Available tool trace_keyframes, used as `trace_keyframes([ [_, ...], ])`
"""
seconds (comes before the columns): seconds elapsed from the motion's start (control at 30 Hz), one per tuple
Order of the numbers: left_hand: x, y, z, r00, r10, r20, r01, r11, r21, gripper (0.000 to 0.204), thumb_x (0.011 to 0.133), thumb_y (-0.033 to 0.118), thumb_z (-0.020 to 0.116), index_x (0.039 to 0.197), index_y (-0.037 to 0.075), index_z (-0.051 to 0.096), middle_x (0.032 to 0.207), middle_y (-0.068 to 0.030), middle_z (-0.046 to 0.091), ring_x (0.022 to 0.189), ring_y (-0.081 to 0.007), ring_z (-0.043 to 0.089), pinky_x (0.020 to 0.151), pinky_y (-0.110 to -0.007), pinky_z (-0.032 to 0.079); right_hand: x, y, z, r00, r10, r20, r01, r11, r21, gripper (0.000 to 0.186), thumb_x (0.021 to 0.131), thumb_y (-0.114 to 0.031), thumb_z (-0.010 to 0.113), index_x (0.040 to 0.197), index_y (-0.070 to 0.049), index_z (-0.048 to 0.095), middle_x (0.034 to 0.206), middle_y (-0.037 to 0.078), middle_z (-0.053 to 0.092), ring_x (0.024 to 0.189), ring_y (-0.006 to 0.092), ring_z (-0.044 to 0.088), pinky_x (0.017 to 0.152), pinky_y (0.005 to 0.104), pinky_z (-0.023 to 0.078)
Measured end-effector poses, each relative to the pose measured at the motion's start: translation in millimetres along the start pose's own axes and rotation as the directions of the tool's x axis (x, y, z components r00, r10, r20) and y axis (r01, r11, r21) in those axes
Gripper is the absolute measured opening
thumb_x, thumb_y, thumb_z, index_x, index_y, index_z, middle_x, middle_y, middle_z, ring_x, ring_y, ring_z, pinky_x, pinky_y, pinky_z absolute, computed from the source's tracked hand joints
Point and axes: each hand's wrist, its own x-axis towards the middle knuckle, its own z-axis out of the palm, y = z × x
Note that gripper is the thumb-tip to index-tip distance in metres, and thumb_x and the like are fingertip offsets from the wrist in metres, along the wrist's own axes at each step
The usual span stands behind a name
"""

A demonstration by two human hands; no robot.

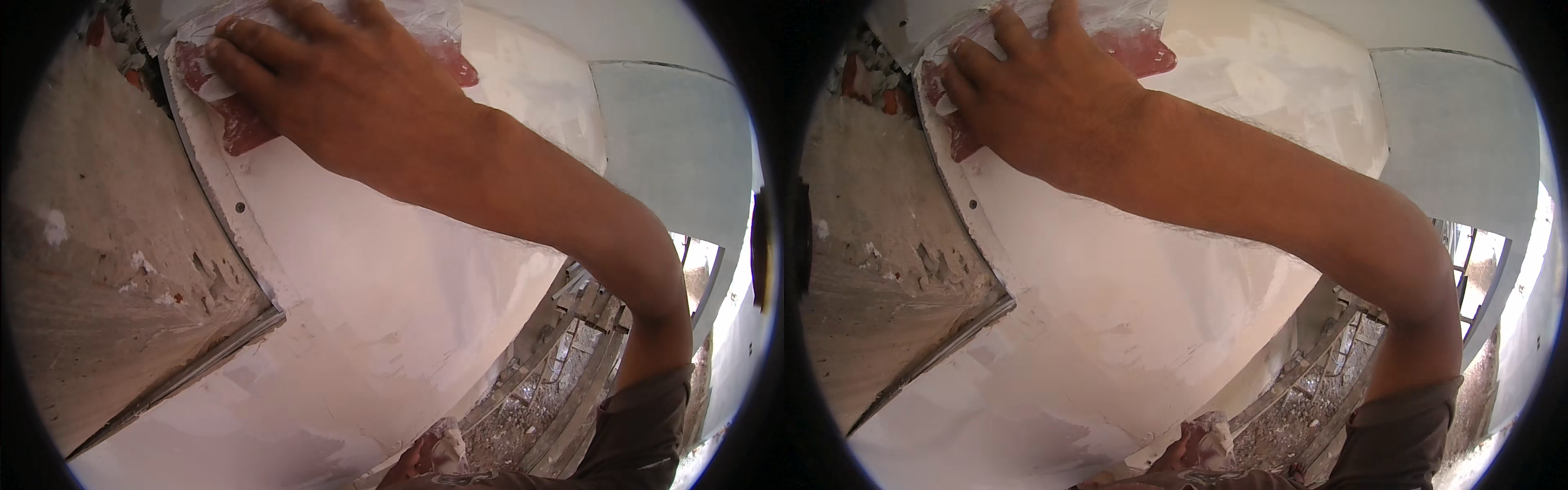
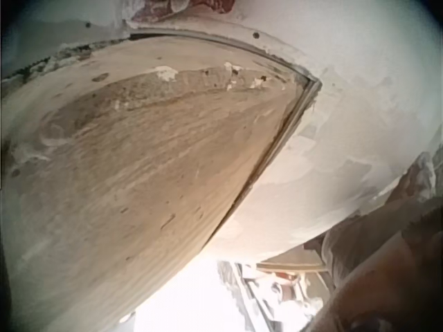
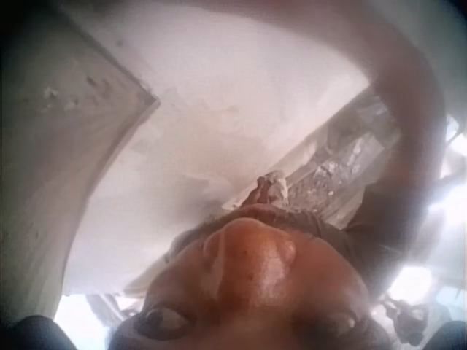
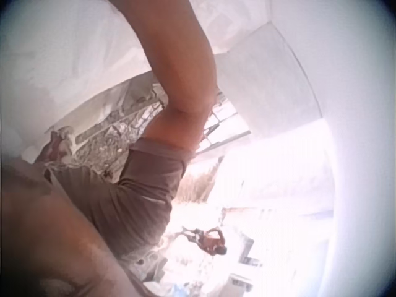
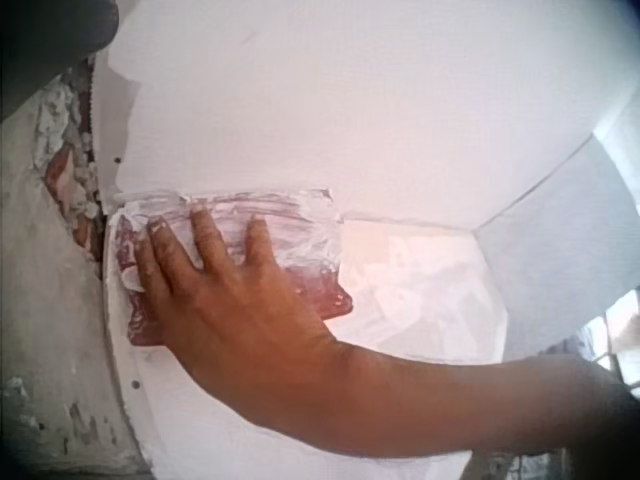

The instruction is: The person applies a white substance to a wall section using two red scrapers, repeatedly loading material onto one scraper and smoothing it onto the surface.

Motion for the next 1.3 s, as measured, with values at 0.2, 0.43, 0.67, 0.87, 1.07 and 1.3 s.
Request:
trace_keyframes([
  [0.2, 9, 13, 1, 1.0, -0.01, -0.001, 0.01, 1.0, 0.024, 0.086, 0.093, 0.059, 0.058, 0.156, 0.011, 0.024, 0.156, -0.01, 0.035, 0.138, -0.0314, 0.043, 0.114, -0.054, 0.037, -19, 18, 12, 0.994, -0.003, 0.111, 0.008, 0.999, -0.049, 0.06, 0.1, -0.021, 0.05, 0.152, 0.002, 0.032, 0.152, 0.024, 0.039, 0.141, 0.0442, 0.038, 0.105, 0.0618, 0.042],
  [0.43, 24, 18, 8, 1.0, 0.004, -0.012, -0.004, 1.0, 0.029, 0.087, 0.093, 0.059, 0.057, 0.156, 0.01, 0.023, 0.156, -0.0111, 0.036, 0.137, -0.0318, 0.044, 0.113, -0.054, 0.037, -47, 43, 16, 0.953, 0.075, 0.294, -0.078, 0.997, -0.002, 0.064, 0.104, -0.026, 0.044, 0.158, -0.005, 0.017, 0.16, 0.022, 0.027, 0.146, 0.0422, 0.029, 0.11, 0.061, 0.037],
  [0.67, 43, 25, 24, 0.999, -0.046, -0.013, 0.047, 0.998, 0.052, 0.088, 0.093, 0.06, 0.057, 0.156, 0.01, 0.023, 0.156, -0.0121, 0.036, 0.136, -0.0322, 0.045, 0.113, -0.054, 0.038, -138, 87, 23, 0.948, 0.306, 0.085, -0.305, 0.952, -0.026, 0.071, 0.09, 0.004, 0.055, 0.155, -0.016, 0.032, 0.152, 0.008, 0.046, 0.139, 0.0314, 0.043, 0.114, 0.0426, 0.038],
  [0.87, 38, 18, 22, 0.991, -0.124, -0.043, 0.127, 0.99, 0.068, 0.088, 0.093, 0.061, 0.056, 0.156, 0.009, 0.023, 0.156, -0.0129, 0.036, 0.135, -0.0325, 0.046, 0.113, -0.054, 0.038, -170, 125, -8, 0.512, 0.73, 0.452, -0.853, 0.492, 0.172, 0.057, 0.092, -0.006, 0.045, 0.149, -0.006, 0.041, 0.141, 0.023, 0.052, 0.123, 0.0357, 0.056, 0.106, 0.0425, 0.045],
  [1.07, 40, 11, 29, 0.973, -0.224, -0.049, 0.228, 0.968, 0.105, 0.089, 0.093, 0.061, 0.056, 0.156, 0.009, 0.023, 0.155, -0.0138, 0.037, 0.135, -0.0328, 0.047, 0.113, -0.054, 0.038, -168, 275, 28, 0.151, 0.217, 0.964, -0.977, 0.181, 0.112, 0.058, 0.096, -0.014, 0.046, 0.15, 0.001, 0.03, 0.149, 0.025, 0.035, 0.137, 0.0349, 0.037, 0.112, 0.0426, 0.038],
  [1.3, 44, 2, 12, 0.98, -0.193, -0.055, 0.198, 0.975, 0.096, 0.089, 0.093, 0.062, 0.055, 0.156, 0.008, 0.023, 0.156, -0.0143, 0.036, 0.135, -0.0331, 0.047, 0.113, -0.055, 0.038, -129, 118, 53, 0.498, 0.867, -0.038, -0.746, 0.45, 0.491, 0.034, 0.088, -0.01, 0.049, 0.109, 0.015, 0.059, 0.103, 0.024, 0.063, 0.097, 0.0301, 0.059, 0.084, 0.0447, 0.049],
])
